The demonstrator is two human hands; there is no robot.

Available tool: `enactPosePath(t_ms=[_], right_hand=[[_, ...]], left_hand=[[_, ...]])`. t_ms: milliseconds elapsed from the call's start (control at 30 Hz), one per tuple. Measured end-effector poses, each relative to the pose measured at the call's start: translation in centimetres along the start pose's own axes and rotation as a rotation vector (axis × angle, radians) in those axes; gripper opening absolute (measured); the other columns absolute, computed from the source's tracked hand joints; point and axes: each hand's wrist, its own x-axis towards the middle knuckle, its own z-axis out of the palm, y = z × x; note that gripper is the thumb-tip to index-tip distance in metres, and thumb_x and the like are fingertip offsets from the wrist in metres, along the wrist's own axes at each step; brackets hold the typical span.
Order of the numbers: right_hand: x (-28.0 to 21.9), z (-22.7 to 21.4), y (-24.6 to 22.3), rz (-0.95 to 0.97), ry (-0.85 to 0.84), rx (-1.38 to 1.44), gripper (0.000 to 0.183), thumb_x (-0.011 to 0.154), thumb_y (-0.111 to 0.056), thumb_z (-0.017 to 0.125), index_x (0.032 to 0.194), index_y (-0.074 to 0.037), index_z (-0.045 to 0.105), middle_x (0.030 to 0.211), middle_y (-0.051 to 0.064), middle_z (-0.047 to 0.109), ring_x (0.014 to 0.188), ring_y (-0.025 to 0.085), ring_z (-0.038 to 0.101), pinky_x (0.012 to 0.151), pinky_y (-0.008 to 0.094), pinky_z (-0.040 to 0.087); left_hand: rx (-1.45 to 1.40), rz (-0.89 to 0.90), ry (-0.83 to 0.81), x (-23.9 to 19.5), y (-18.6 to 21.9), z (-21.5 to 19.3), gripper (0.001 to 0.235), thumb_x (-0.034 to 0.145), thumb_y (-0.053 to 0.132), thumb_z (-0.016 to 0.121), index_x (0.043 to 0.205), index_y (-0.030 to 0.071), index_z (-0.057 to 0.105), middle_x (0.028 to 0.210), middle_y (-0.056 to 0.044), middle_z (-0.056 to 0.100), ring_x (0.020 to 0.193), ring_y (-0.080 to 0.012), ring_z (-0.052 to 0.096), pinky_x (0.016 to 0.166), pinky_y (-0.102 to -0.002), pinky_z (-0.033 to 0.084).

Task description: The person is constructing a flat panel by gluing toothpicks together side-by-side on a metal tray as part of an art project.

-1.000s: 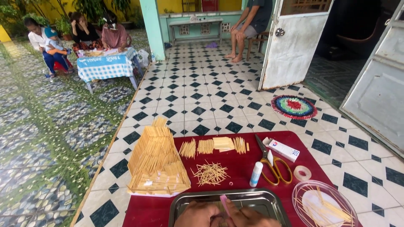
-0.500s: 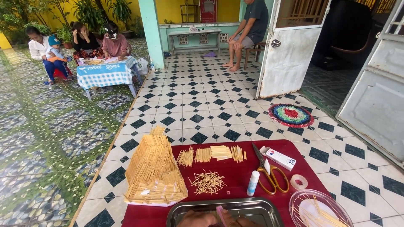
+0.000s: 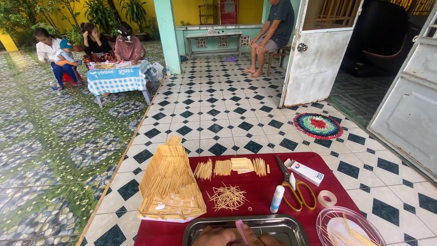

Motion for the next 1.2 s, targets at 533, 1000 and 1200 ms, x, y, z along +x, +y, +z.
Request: enactPosePath(t_ms=[533, 1000, 1200], right_hand=[[-1.9, -2.9, 1.8, -1.125, 0.625, -0.491, 0.061, 0.090, -0.056, 0.069, 0.148, -0.048, 0.054, 0.071, -0.018, 0.070, 0.041, 0.008, 0.060, 0.034, 0.034, 0.052], [-1.4, -3.6, 2.0, -1.245, 0.639, -0.429, 0.062, 0.091, -0.045, 0.072, 0.150, -0.037, 0.054, 0.081, -0.017, 0.078, 0.054, 0.004, 0.064, 0.047, 0.029, 0.057], [-1.4, -4.2, 1.9, -1.159, 0.545, -0.424, 0.063, 0.093, -0.045, 0.069, 0.153, -0.042, 0.048, 0.067, -0.016, 0.065, 0.045, 0.007, 0.052, 0.034, 0.032, 0.053]], left_hand=[[-0.074, 0.172, 0.316, 0.1, -1.0, 2.2, 0.027, 0.096, 0.043, 0.060, 0.120, 0.039, 0.071, 0.123, 0.013, 0.073, 0.124, -0.0182, 0.057, 0.097, -0.039, 0.052], [-0.091, 0.155, 0.434, 0.8, -1.2, 3.2, 0.019, 0.092, 0.041, 0.064, 0.107, 0.038, 0.075, 0.105, 0.015, 0.076, 0.111, -0.0151, 0.060, 0.086, -0.040, 0.054], [-0.085, 0.191, 0.527, 2.5, -2.1, 4.1, 0.022, 0.091, 0.040, 0.064, 0.109, 0.037, 0.076, 0.107, 0.011, 0.076, 0.108, -0.0218, 0.060, 0.084, -0.046, 0.053]])
